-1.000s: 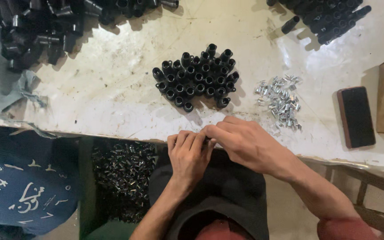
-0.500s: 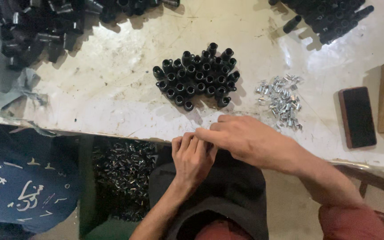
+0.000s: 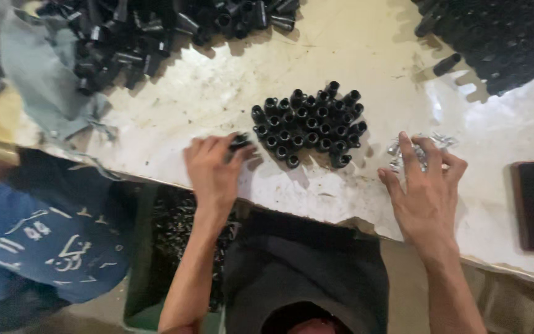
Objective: The person sits at a workbench and assembles black plastic fittings by hand, picking small metal inserts from a pile and pressing each into the opening of a plastic part. Assembled fittings are placed in a growing cluster on the bench, and the person occasionally reaches into the large pile for more parts.
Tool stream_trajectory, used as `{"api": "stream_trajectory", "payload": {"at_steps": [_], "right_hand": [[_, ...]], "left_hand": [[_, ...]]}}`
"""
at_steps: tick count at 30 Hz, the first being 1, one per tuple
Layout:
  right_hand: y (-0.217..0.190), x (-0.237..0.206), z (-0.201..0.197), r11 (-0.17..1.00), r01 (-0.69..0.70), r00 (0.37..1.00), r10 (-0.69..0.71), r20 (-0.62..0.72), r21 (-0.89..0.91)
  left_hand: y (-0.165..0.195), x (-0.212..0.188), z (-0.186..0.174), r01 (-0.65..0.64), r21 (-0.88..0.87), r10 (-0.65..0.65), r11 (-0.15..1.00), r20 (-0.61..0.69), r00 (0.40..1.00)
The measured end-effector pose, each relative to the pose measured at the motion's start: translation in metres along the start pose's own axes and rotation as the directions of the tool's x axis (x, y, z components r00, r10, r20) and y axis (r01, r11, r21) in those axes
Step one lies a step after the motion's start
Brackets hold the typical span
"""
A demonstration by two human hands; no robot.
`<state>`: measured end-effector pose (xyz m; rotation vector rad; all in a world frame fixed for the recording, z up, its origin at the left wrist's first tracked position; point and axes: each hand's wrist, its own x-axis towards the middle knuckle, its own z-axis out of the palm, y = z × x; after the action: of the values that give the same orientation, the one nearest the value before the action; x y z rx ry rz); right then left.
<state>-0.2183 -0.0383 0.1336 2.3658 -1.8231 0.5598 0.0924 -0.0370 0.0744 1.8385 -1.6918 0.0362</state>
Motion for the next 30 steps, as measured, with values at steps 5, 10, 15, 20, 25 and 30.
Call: {"api": "stream_trajectory", "payload": {"at_steps": [5, 10, 15, 20, 25, 30], "right_hand": [[0.02, -0.022, 0.039, 0.994, -0.047, 0.996, 0.053, -0.067, 0.099], [0.03, -0.023, 0.048, 0.981, -0.055, 0.997, 0.063, -0.039, 0.186], [0.03, -0.019, 0.037, 0.988, -0.059, 0.993, 0.072, -0.091, 0.142], [0.032, -0.013, 0.028, 0.979, -0.054, 0.993, 0.032, 0.116, 0.195], [0.031, -0.006, 0.028, 0.979, 0.03, 0.965, -0.081, 0.25, 0.202], [0.032, -0.024, 0.02, 0.906, 0.031, 0.999, -0.041, 0.016, 0.423]], "left_hand": [[-0.025, 0.068, -0.007, 0.119, -0.066, -0.077, 0.991, 0.455, 0.887], [-0.005, 0.167, 0.016, -0.302, -0.016, 0.302, 0.953, 0.003, 0.953], [-0.005, 0.179, 0.02, -0.298, 0.123, 0.282, 0.947, 0.131, 0.95], [-0.037, 0.12, -0.007, 0.017, -0.04, -0.008, 0.999, 0.215, 0.977], [-0.055, 0.095, -0.018, 0.086, 0.311, -0.165, 0.946, 0.238, 0.957], [-0.018, 0.063, -0.043, 0.0, 0.056, 0.0, 0.998, 0.004, 1.0]]}}
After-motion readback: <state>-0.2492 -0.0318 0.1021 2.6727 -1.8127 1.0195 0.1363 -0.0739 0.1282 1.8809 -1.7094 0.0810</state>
